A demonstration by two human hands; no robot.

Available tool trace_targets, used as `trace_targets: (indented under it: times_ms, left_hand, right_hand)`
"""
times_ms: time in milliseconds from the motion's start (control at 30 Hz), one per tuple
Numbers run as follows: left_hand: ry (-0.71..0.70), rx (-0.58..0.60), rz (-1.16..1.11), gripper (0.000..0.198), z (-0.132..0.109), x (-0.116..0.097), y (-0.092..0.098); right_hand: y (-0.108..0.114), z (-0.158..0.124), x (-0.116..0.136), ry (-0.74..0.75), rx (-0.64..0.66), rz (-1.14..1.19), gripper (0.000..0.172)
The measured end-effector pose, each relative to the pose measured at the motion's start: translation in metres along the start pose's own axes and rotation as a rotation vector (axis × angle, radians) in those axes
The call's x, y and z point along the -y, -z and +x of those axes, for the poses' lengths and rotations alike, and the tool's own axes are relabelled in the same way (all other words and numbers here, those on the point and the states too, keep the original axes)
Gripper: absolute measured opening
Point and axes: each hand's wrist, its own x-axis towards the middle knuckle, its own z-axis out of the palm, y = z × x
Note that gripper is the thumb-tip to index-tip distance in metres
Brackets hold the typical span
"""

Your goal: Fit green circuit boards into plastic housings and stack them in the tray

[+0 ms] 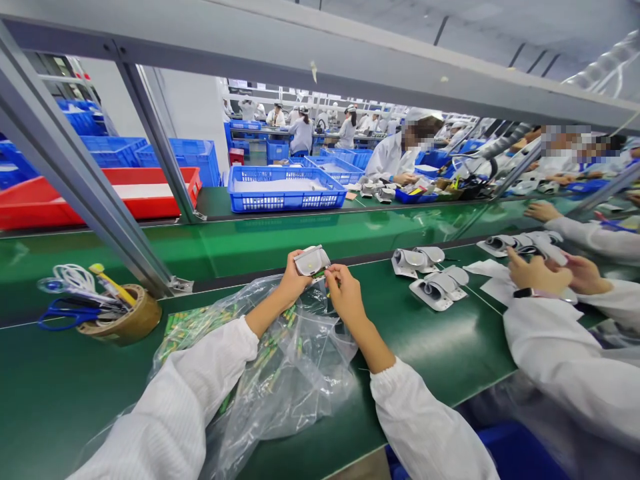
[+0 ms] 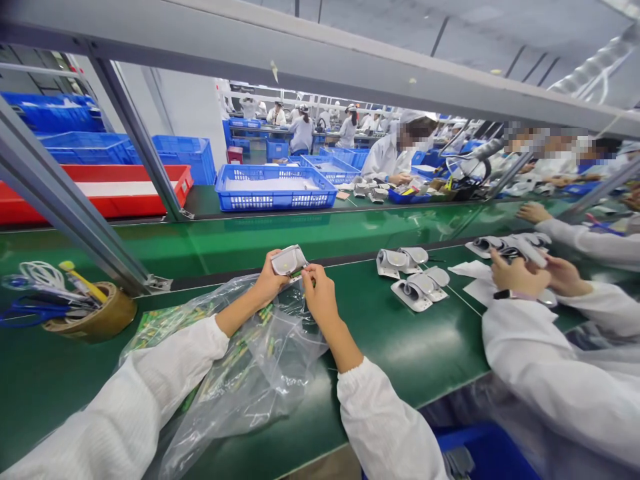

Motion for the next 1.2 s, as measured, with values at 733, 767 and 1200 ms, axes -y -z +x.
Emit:
trace_targets:
  times_ms: [733, 767, 1200]
  left_hand:
    - [0.150, -0.077, -0.244, 0.081, -0.002, -0.005, -0.005]
    - [0.146, -0.088, -0.234, 0.081, -0.003, -0.006, -0.006]
    - [0.109, -0.141, -0.140, 0.085, -0.002, -0.005, -0.010]
  right_hand:
    - [-0.005, -0.010, -0.003, 0.051, 0.036, -0.006, 0.046]
    - [-0.006, -0.010, -0.004, 0.060, 0.033, -0.023, 0.046]
    - [0.002, -0.005, -0.006, 0.032, 0.015, 0.003, 0.044]
